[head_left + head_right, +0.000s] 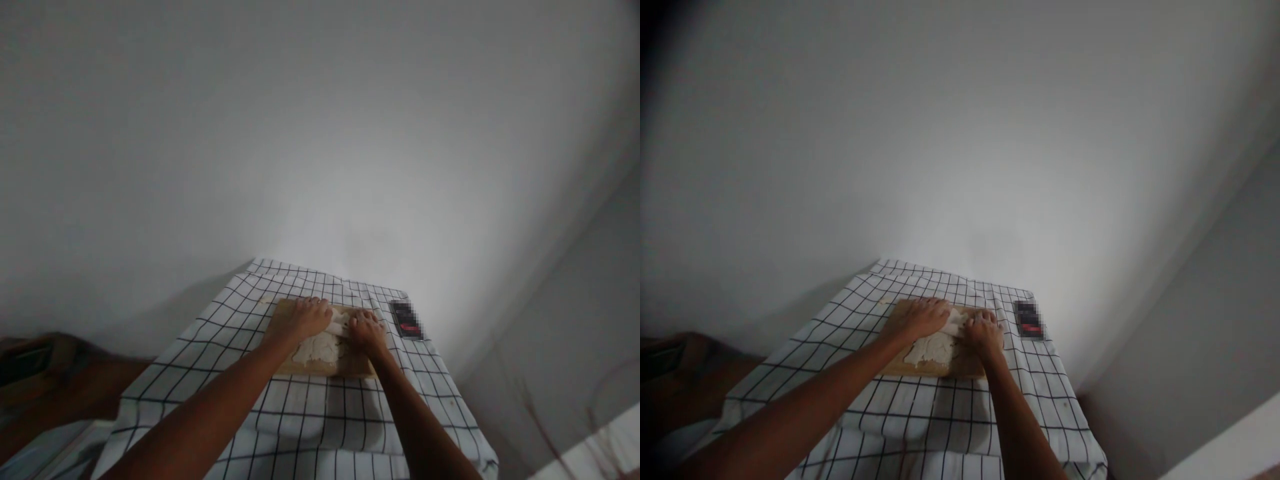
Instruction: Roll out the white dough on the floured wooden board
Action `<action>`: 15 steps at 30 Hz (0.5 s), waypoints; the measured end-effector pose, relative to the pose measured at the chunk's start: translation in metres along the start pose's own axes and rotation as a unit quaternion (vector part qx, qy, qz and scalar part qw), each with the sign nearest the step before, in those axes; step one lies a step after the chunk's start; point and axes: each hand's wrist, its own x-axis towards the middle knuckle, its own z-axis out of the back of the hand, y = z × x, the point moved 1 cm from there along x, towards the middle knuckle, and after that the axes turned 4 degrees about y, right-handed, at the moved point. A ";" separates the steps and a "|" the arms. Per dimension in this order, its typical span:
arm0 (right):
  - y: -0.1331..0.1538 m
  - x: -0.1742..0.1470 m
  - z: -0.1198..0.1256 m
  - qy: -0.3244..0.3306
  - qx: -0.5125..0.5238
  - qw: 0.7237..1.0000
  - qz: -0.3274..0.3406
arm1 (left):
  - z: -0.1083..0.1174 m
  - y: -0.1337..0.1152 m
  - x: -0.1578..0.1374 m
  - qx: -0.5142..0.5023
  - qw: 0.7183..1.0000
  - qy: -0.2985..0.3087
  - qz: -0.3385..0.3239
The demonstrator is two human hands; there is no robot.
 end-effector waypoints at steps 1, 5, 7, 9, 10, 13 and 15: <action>0.002 -0.007 0.000 -0.009 0.001 1.000 0.007 | 0.001 -0.001 -0.005 -0.001 1.000 -0.010 0.001; 0.007 -0.035 -0.004 -0.048 0.002 0.998 0.042 | 0.005 -0.002 -0.026 -0.013 0.999 -0.040 -0.013; 0.008 -0.047 -0.008 -0.065 0.001 0.997 0.047 | 0.008 -0.001 -0.036 -0.030 0.998 -0.033 -0.033; 0.009 -0.056 -0.013 -0.074 -0.002 0.996 0.042 | 0.011 0.000 -0.044 -0.048 0.997 -0.020 -0.058; 0.009 -0.059 -0.015 -0.077 -0.003 0.996 0.038 | 0.013 0.001 -0.048 -0.054 0.996 -0.015 -0.068; 0.010 -0.061 -0.015 -0.086 -0.002 0.996 0.040 | 0.018 -0.001 -0.051 -0.059 0.995 -0.012 -0.074; 0.010 -0.056 -0.011 -0.087 0.002 0.995 0.043 | 0.020 -0.003 -0.046 -0.062 0.996 -0.013 -0.060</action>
